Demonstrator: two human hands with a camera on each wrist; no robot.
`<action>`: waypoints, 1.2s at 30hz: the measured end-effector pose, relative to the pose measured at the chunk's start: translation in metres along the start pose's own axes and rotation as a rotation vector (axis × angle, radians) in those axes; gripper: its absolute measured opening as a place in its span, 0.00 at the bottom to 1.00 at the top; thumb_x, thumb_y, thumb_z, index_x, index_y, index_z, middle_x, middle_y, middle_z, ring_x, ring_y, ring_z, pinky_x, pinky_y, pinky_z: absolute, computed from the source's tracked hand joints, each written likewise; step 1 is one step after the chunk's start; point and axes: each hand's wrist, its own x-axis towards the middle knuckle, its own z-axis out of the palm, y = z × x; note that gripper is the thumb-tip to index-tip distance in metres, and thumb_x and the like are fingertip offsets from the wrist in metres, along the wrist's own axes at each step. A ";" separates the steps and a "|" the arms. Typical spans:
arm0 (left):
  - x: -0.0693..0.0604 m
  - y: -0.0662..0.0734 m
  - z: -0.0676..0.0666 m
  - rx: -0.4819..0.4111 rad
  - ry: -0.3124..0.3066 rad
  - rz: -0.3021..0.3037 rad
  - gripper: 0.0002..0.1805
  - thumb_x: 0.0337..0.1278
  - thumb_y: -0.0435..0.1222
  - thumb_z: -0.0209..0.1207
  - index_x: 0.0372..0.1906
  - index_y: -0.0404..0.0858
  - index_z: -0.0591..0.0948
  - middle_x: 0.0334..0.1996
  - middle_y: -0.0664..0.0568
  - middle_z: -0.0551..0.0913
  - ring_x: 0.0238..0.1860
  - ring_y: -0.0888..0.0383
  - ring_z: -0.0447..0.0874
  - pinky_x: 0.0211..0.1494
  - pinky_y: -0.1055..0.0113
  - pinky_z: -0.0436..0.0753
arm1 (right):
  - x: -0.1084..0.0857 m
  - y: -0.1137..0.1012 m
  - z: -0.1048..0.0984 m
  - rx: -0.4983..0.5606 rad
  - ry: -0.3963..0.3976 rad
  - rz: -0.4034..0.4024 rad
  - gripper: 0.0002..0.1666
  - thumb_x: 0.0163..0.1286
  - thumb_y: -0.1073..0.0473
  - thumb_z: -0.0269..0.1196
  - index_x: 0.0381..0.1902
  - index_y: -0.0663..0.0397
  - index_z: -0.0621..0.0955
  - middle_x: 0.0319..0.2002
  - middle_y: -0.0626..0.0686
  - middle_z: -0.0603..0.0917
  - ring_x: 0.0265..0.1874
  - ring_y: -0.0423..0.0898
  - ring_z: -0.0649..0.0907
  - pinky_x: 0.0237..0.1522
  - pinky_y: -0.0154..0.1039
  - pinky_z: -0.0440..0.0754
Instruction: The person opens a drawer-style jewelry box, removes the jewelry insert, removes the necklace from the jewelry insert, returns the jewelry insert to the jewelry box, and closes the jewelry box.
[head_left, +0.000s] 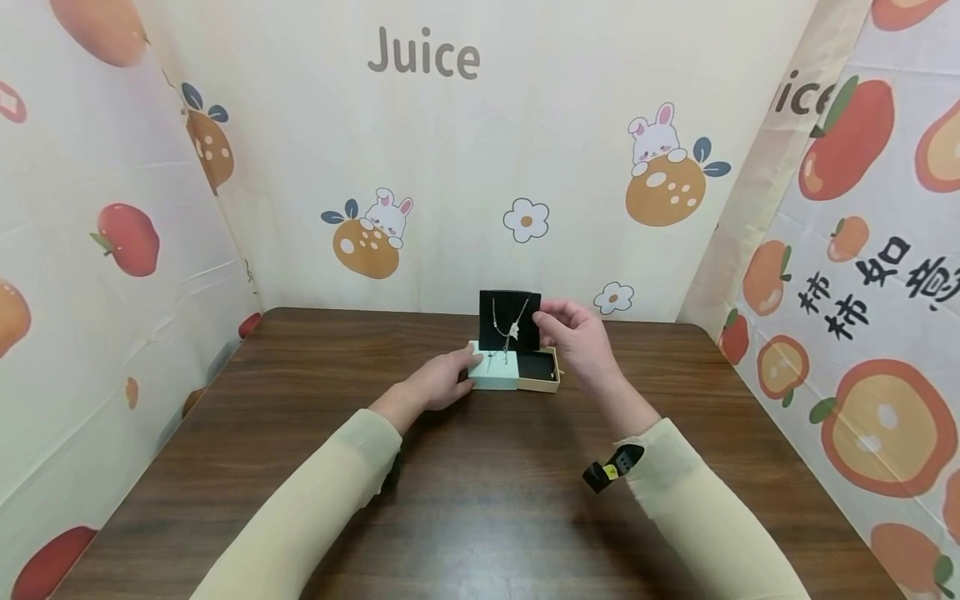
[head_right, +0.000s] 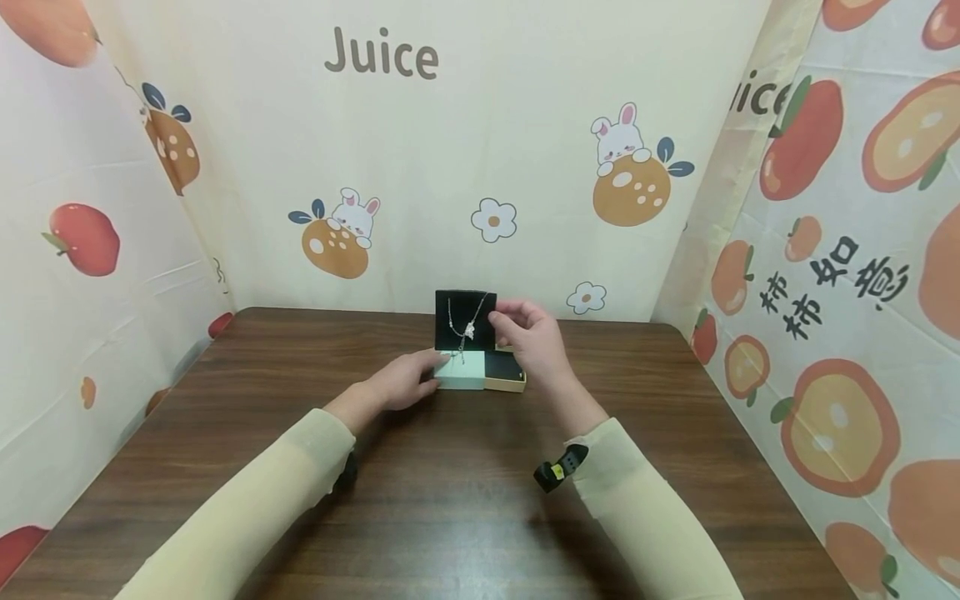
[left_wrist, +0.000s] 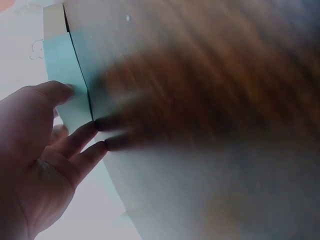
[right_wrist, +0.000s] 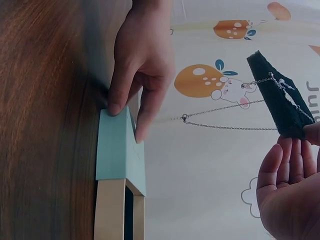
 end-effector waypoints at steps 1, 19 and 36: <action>0.000 0.000 0.000 0.001 0.002 -0.002 0.33 0.83 0.38 0.60 0.86 0.42 0.68 0.89 0.41 0.57 0.86 0.44 0.64 0.87 0.47 0.67 | 0.000 0.000 0.000 0.001 0.002 0.002 0.06 0.79 0.64 0.67 0.50 0.58 0.83 0.32 0.42 0.85 0.34 0.39 0.81 0.39 0.29 0.85; -0.002 -0.003 0.004 0.025 0.040 0.020 0.33 0.82 0.39 0.62 0.84 0.40 0.68 0.89 0.40 0.56 0.86 0.43 0.64 0.87 0.47 0.69 | 0.000 0.002 0.003 0.026 -0.001 -0.004 0.04 0.78 0.65 0.66 0.48 0.57 0.84 0.30 0.42 0.85 0.32 0.39 0.81 0.38 0.30 0.85; -0.020 0.012 -0.035 -0.076 0.213 0.063 0.35 0.82 0.42 0.61 0.86 0.41 0.67 0.86 0.43 0.65 0.78 0.45 0.77 0.82 0.45 0.76 | -0.001 0.003 0.002 0.026 -0.007 -0.010 0.04 0.79 0.65 0.67 0.48 0.57 0.83 0.30 0.42 0.84 0.32 0.39 0.80 0.38 0.30 0.85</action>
